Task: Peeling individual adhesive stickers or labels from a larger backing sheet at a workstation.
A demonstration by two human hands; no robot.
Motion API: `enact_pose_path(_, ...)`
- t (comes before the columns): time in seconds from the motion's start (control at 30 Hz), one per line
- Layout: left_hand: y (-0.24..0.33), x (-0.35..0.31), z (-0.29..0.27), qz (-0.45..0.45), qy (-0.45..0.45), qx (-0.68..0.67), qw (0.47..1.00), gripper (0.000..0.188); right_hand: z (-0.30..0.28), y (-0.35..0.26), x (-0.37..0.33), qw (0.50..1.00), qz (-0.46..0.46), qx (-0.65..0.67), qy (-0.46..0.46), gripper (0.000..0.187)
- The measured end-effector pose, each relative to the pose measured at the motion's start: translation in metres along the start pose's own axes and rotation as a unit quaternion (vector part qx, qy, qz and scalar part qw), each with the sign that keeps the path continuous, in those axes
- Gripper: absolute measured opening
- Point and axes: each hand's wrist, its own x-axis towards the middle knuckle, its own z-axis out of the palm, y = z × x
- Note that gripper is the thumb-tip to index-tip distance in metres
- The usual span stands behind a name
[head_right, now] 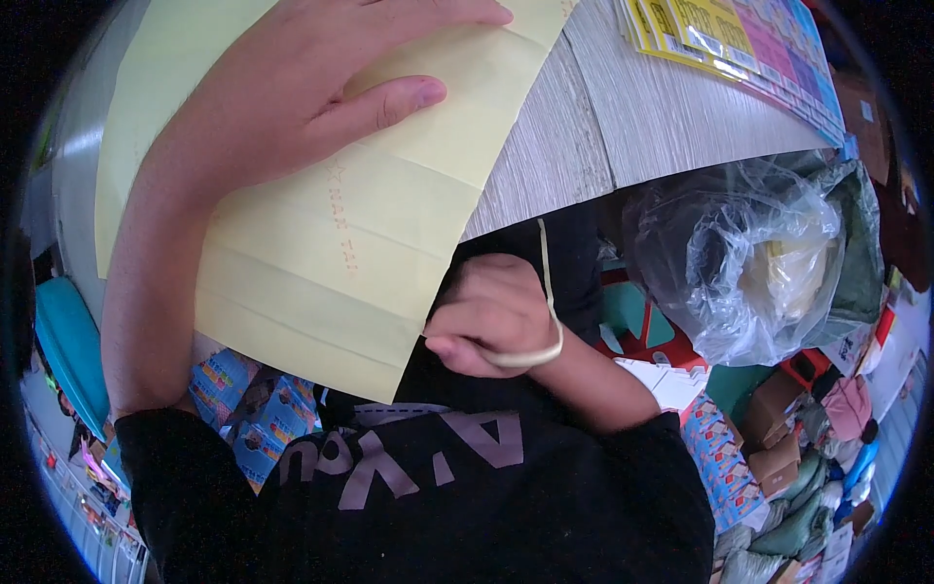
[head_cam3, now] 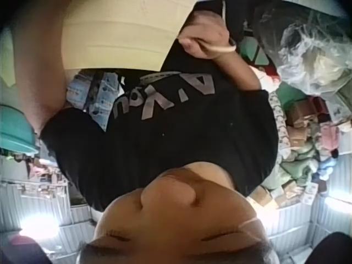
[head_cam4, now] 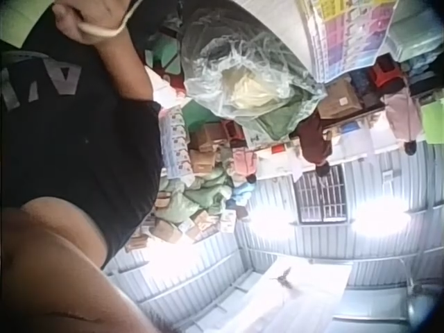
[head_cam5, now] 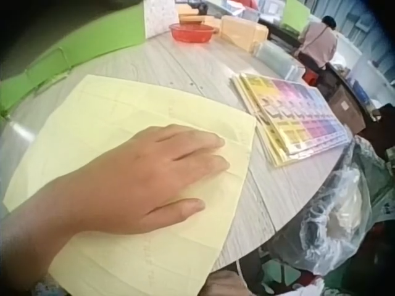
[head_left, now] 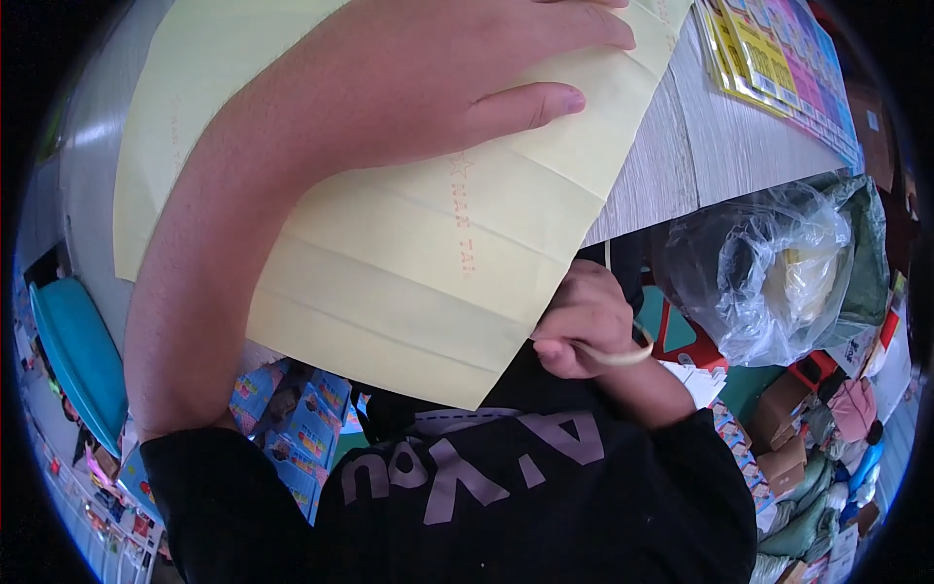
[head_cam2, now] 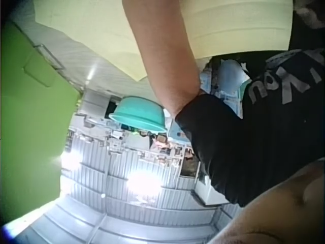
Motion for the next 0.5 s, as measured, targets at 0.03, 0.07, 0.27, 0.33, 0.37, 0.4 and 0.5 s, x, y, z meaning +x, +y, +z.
enact_pose_path(0.03,0.0,0.0,0.001,0.004,-0.003,0.016,1.0,0.047,0.0,0.002,0.001,0.999,0.016,0.027,0.012,0.015)
enact_pose_path(0.07,0.001,-0.001,0.001,0.006,-0.008,0.033,0.999,0.047,0.001,0.004,0.0,0.999,0.016,0.028,0.013,0.015)
enact_pose_path(0.27,0.003,-0.001,0.0,-0.016,-0.006,0.013,1.0,0.047,0.003,-0.001,0.003,0.979,0.112,0.17,-0.025,0.017)
enact_pose_path(0.33,0.003,-0.001,0.0,-0.01,-0.016,0.045,0.999,0.047,0.004,-0.002,0.01,0.976,0.101,0.192,-0.023,0.015)
enact_pose_path(0.37,0.002,0.0,0.001,-0.003,-0.024,0.075,0.997,0.046,0.005,-0.002,0.011,0.973,0.091,0.212,-0.022,0.013)
enact_pose_path(0.4,0.002,0.0,0.001,-0.002,-0.024,0.075,0.997,0.046,0.006,-0.002,0.011,0.973,0.091,0.211,-0.021,0.013)
enact_pose_path(0.5,0.004,-0.001,0.0,-0.027,-0.011,0.008,1.0,0.046,0.008,-0.004,0.012,0.966,0.091,0.241,0.002,0.01)
